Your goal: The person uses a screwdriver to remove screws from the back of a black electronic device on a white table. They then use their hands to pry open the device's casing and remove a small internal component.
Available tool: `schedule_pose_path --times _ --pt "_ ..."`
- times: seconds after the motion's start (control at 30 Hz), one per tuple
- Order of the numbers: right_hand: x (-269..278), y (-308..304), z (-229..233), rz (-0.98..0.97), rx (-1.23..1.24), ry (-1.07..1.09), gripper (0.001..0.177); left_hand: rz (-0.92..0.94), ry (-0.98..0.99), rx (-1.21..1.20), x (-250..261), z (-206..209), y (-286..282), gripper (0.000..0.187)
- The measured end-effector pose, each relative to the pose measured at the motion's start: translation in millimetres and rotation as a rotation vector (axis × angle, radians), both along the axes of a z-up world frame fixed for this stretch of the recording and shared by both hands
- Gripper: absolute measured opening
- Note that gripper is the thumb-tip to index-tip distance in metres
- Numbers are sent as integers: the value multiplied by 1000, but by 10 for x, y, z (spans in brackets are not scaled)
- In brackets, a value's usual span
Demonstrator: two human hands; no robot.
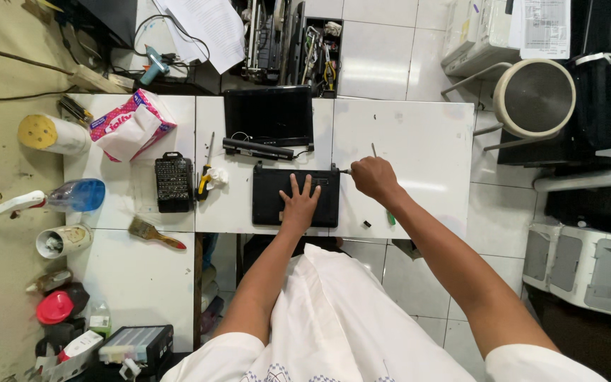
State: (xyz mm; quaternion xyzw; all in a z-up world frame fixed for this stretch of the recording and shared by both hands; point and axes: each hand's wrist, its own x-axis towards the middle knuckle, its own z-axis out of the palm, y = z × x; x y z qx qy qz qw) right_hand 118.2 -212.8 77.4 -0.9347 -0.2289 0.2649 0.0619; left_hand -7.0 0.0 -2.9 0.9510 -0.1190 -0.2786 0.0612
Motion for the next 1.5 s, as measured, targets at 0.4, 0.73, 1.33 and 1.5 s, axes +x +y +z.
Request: schedule_pose_path --times 0.4,0.73,1.33,1.5 --pt "-178 -62 -329 -362 255 -8 30 -12 -29 7 -19 -38 25 103" --pt "-49 247 -390 -229 160 -75 20 16 62 19 21 -106 21 110" --pt "118 486 -208 -306 217 120 38 29 88 10 -7 -99 36 110" --pt "201 360 -299 -303 85 29 13 44 86 7 10 -104 26 110"
